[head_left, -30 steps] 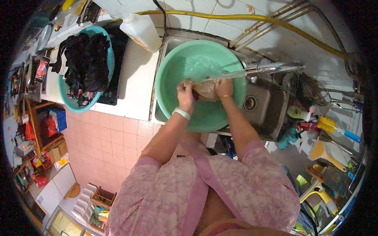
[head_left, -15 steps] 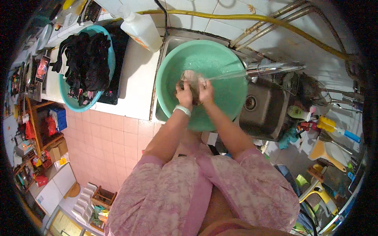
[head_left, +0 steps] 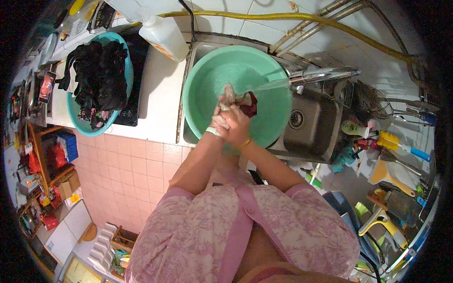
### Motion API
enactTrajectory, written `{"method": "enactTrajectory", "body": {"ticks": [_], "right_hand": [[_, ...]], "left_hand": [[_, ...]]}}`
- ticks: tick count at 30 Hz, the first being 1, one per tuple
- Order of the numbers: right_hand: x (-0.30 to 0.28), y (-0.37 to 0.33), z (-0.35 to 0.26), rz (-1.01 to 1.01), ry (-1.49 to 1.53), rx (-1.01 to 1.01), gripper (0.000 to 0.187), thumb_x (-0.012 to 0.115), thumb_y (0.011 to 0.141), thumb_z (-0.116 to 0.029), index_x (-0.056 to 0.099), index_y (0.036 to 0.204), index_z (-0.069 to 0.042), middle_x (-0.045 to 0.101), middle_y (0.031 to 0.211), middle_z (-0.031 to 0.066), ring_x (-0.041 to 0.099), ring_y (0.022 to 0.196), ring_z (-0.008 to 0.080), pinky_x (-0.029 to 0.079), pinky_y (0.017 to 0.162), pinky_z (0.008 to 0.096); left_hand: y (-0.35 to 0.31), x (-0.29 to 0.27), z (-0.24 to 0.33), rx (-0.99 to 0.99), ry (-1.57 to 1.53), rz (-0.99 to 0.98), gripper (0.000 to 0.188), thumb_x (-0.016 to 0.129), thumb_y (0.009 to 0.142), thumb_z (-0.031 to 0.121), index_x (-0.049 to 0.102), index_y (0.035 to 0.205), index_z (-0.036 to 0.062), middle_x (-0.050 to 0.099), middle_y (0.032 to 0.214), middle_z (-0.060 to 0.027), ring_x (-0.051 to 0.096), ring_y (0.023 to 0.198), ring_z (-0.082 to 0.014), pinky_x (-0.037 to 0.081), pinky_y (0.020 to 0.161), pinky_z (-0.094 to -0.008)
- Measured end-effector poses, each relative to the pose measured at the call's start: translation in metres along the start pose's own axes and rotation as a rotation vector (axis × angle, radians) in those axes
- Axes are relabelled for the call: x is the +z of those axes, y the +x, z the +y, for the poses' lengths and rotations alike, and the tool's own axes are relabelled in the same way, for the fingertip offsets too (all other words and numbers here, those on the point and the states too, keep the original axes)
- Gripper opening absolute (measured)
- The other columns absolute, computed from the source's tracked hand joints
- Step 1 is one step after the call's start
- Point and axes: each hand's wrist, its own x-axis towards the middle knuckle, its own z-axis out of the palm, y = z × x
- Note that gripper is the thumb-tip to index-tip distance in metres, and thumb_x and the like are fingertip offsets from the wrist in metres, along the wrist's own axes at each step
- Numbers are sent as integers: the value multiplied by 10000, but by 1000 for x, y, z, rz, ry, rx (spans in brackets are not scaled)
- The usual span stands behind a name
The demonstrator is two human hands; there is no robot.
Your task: The person washes several pieces of dark laundry by hand in a green basin with soapy water, rinses the items, and later washes a lighter piece of fabric under running water from a faucet.
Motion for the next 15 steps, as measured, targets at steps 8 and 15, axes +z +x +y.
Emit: {"method": "enactTrajectory", "body": {"ticks": [8, 15], "right_hand": [[6, 9, 148, -167, -338, 397, 312, 570, 677, -299, 563, 880, -62, 516, 850, 169, 507, 700, 330, 427, 564, 378], [34, -18, 148, -149, -537, 383, 264, 538, 698, -265, 558, 819, -31, 426, 1045, 180, 444, 921, 324, 402, 728, 393]], "left_hand": [[13, -25, -14, -1067, -2488, -568, 275, 420, 812, 220, 464, 985, 10, 510, 964, -107, 505, 826, -212, 420, 711, -314], [0, 17, 1, -1395, -2336, -322, 509, 433, 797, 213, 218, 1200, -11, 398, 1136, -164, 436, 986, -248, 377, 806, -321]]}}
